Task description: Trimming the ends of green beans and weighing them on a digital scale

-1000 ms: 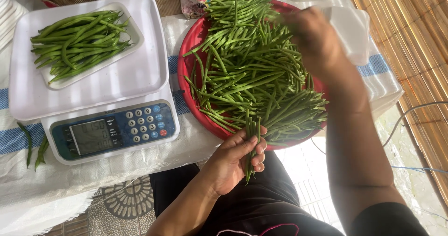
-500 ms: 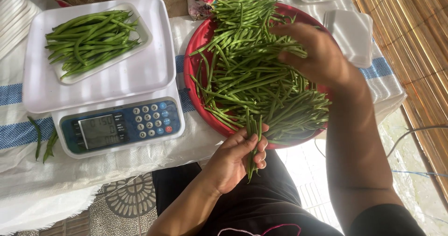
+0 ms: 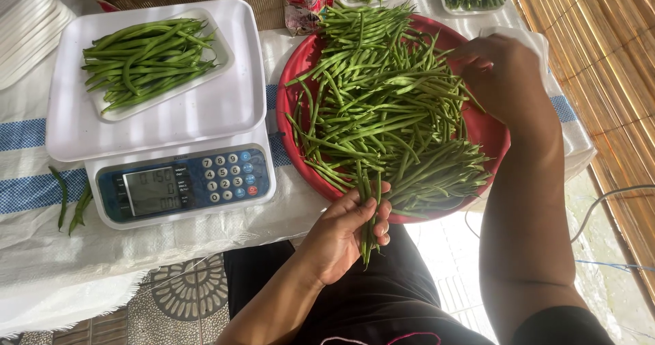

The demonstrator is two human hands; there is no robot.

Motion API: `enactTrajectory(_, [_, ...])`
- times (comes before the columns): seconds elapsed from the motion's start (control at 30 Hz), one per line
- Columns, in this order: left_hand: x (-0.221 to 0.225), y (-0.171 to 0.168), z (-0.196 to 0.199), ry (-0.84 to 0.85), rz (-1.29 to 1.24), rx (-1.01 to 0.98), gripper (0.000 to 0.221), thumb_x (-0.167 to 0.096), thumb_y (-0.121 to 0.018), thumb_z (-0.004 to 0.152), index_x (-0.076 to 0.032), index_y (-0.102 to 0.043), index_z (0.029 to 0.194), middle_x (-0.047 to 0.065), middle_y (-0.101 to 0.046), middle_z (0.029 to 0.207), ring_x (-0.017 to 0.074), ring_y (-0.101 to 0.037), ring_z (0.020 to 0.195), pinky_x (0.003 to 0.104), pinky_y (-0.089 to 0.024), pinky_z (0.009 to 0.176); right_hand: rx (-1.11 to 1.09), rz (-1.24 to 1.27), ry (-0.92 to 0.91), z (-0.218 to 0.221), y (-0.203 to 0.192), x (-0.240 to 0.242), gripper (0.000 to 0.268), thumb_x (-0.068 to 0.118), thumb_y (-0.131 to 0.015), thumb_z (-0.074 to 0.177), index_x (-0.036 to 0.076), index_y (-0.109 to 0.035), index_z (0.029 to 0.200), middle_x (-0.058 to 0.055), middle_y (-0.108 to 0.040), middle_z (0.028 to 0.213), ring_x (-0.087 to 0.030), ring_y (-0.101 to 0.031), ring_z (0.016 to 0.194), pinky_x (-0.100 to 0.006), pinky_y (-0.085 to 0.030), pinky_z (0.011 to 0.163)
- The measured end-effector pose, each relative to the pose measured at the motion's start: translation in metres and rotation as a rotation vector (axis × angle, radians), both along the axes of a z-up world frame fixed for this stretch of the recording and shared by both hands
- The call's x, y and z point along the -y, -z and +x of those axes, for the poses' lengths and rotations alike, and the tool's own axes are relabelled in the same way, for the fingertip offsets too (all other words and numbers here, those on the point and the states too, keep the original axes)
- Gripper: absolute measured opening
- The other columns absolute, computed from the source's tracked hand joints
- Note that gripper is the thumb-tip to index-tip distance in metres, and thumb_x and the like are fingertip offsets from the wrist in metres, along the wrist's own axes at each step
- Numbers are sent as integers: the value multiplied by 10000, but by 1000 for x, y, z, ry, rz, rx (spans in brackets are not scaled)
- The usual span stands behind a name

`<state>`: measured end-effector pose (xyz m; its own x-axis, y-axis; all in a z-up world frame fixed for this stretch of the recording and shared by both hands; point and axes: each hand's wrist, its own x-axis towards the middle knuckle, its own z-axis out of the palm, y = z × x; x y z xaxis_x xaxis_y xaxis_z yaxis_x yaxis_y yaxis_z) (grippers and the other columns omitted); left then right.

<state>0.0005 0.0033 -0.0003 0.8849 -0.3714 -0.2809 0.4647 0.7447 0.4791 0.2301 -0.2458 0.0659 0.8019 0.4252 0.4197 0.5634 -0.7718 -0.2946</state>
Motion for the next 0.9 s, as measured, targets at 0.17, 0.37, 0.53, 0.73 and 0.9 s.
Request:
enactTrajectory(0.17, [-2, -2, 0, 21, -4, -18, 343, -123, -556, 1020, -46, -567, 1354, 83, -556, 955, 167, -523, 733, 306, -479, 709, -103, -139, -11, 15, 17, -7, 258, 78, -750, 929, 171, -788, 1166, -33, -776, 1035, -254, -703, 897, -436, -410, 851])
enactTrajectory(0.37, [-3, 1, 1, -5, -50, -41, 338, -110, -549, 1019, -50, -560, 1351, 83, -565, 972, 177, -523, 731, 304, -474, 708, 155, 217, -181, -32, -32, -29, 392, -203, -638, 899, 41, -796, 1161, -101, -750, 1000, -215, -633, 818, -365, -495, 833])
enactTrajectory(0.53, [0, -4, 6, -2, -61, -62, 322, -150, -568, 1012, -66, -583, 1323, 61, -558, 961, 173, -541, 737, 305, -491, 710, -138, 348, -836, -70, -51, -69, 196, -206, -675, 942, -21, -689, 1008, -136, -715, 1007, -244, -748, 969, -263, -687, 867])
enactTrajectory(0.73, [-1, -11, 3, -7, -46, 35, 353, -351, -454, 1102, -61, -582, 1257, 91, -651, 975, 199, -618, 810, 344, -542, 703, -30, -93, -746, -107, -32, -97, 189, 149, -844, 822, 204, -817, 1000, 52, -719, 997, -197, -607, 992, -430, -329, 989])
enactTrajectory(0.9, [-5, -3, 2, -64, -105, 9, 239, -234, -502, 1090, -63, -566, 1244, 30, -495, 845, 171, -499, 728, 338, -504, 708, -77, 114, -649, -85, -34, -84, 247, 49, -761, 920, 90, -714, 1159, -75, -738, 1070, -231, -697, 1009, -397, -545, 931])
